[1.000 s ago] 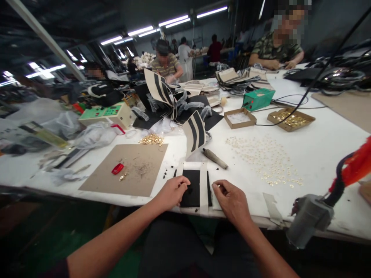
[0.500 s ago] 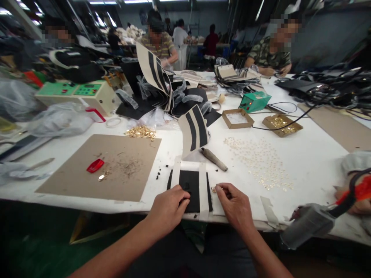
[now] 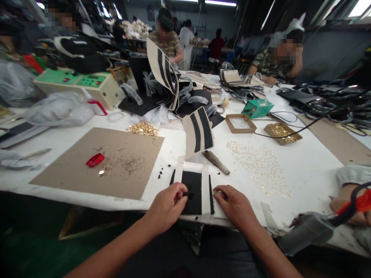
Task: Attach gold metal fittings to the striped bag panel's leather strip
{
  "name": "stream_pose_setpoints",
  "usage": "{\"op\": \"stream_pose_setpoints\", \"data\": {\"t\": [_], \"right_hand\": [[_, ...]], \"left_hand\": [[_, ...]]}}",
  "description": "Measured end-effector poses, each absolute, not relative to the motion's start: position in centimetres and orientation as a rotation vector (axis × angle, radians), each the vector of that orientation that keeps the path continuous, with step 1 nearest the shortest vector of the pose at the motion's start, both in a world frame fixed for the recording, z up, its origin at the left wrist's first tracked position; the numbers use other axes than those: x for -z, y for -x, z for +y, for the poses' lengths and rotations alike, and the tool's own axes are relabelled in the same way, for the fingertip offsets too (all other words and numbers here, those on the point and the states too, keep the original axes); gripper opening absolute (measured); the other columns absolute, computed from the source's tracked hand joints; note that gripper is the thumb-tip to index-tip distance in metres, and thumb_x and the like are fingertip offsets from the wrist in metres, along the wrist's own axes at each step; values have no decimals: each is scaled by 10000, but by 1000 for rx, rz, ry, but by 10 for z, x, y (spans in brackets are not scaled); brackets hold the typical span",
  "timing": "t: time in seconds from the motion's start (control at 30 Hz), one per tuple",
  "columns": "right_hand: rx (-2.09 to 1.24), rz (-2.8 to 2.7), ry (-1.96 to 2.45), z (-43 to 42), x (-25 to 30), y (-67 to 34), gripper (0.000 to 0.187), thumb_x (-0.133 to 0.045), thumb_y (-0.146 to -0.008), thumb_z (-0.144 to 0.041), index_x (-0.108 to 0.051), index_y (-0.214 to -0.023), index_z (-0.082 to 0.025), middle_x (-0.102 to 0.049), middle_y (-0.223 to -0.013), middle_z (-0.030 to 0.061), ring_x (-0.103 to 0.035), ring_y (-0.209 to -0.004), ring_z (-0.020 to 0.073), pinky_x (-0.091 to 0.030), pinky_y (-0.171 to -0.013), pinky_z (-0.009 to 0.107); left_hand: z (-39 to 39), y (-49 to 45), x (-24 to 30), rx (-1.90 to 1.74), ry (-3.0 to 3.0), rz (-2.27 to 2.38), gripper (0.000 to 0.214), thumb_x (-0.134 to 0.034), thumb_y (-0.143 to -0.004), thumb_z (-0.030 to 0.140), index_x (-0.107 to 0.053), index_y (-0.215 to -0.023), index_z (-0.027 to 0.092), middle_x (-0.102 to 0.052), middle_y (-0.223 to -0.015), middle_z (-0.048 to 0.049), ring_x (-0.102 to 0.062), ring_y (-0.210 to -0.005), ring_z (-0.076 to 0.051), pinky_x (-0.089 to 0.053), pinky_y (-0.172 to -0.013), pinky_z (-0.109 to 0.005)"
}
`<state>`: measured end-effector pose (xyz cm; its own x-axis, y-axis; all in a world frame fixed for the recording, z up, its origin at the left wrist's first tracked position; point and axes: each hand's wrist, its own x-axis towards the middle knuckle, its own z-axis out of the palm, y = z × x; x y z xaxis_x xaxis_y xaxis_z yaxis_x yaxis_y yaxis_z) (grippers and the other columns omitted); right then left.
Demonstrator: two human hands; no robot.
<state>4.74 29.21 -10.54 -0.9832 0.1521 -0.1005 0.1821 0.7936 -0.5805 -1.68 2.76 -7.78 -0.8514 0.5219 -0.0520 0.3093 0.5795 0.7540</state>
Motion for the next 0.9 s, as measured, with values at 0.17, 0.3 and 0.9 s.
{"op": "stream_pose_setpoints", "data": {"t": [0.17,0.3,0.9], "right_hand": [[812,3056,-219,288,94,-45,241,-517,-1006,-450,-679,-1061,-280,-711,-1061,11,-676,-940,227,-476,-808,359],[892,3163,-69,262,80,-39,239,-512,-1030,-434,-667,-1094,-263,-702,-1044,23,-675,-924,202,-478,-797,326],[759,2968,337,222,85,-40,234,-525,-1038,-286,-680,-1213,-278,-602,-938,40,-591,-863,198,-435,-731,319]], "left_hand": [[17,2,88,-1608,-463,2493,88,-556,-938,227,-593,-1017,215,-581,-827,24,-539,-663,-113,-438,-649,-254],[19,-3,91,-1640,-604,2548,135,-585,-901,147,-618,-1013,216,-604,-911,6,-552,-704,-108,-454,-687,-255],[21,3,93,-1182,-944,2760,171,-644,-908,192,-665,-1075,218,-635,-1077,-63,-529,-1049,-249,-465,-928,-428]]}}
